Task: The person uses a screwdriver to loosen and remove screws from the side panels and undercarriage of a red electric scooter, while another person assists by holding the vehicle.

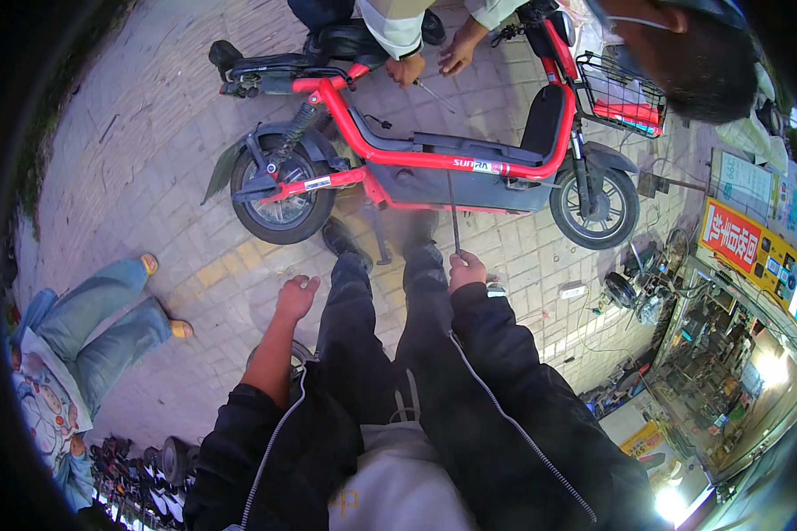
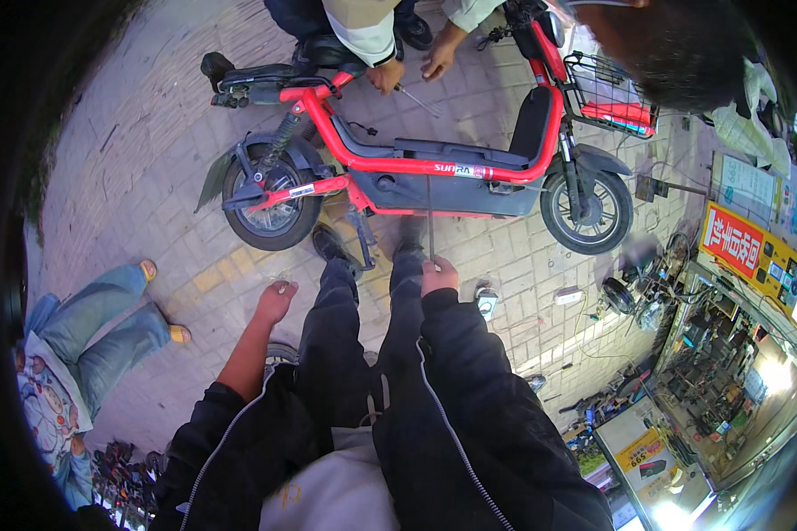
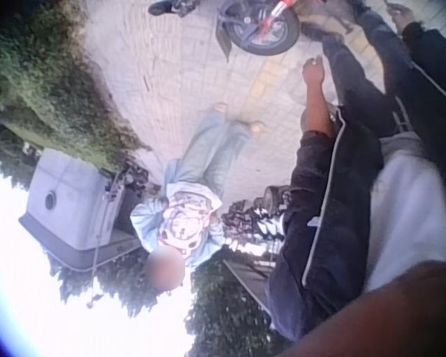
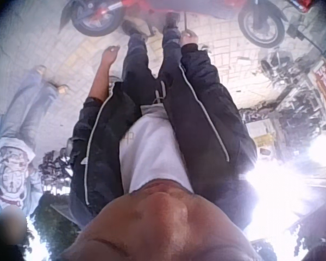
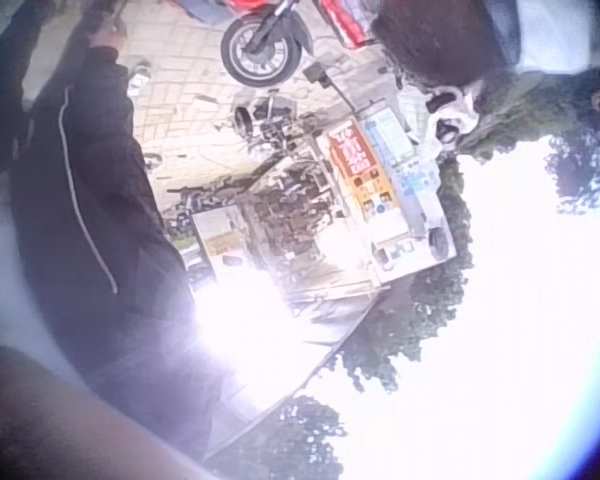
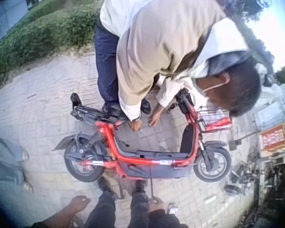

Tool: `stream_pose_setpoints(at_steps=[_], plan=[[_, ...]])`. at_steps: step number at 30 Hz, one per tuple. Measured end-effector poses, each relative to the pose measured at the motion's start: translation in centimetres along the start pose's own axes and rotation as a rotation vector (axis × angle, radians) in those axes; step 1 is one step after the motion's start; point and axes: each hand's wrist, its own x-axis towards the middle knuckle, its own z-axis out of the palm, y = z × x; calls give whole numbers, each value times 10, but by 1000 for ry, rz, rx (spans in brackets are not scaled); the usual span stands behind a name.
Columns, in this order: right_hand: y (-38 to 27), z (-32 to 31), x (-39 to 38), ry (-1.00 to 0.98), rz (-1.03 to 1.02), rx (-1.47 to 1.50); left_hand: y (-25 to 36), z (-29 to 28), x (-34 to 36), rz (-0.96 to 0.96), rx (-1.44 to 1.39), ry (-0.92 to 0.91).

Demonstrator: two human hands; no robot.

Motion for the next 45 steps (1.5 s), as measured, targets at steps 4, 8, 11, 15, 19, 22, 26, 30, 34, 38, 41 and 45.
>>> stream_pose_setpoints(at_steps=[4, 8, 11, 15, 19, 22, 26, 30, 34, 38, 41, 45], plan=[[-1, 6, -17, -9, -62, -47, -13, -6, 3, -23, 21, -6], [25, 0, -27, 5, -67, -113, -11, -16, 4, -29, 57, -38], [35, 2, -35, 27, -31, -30, -10, -22, 5, -11, 83, -22], [18, 0, -53, 66, 29, 56, -6, -29, 4, 17, 117, -35], [44, -5, -42, 85, -34, 14, 8, -35, 1, 26, 179, -25], [51, -11, -36, 76, -45, 51, 15, -31, 0, 30, 209, -8], [48, -28, -29, 63, -35, 101, 36, -22, -3, 14, 259, -27], [71, -52, -9, 93, -100, 33, 76, -6, -12, 97, 256, -12], [45, -86, -13, 36, 53, -1, 106, 20, -21, 159, 200, -9], [23, -121, -16, 36, 90, -79, 134, 40, -29, 152, 226, -40], [-9, -143, -22, 59, 57, -123, 141, 48, -36, 152, 245, -44], [0, -161, -7, 23, -16, -160, 148, 52, -45, 162, 234, -50]])
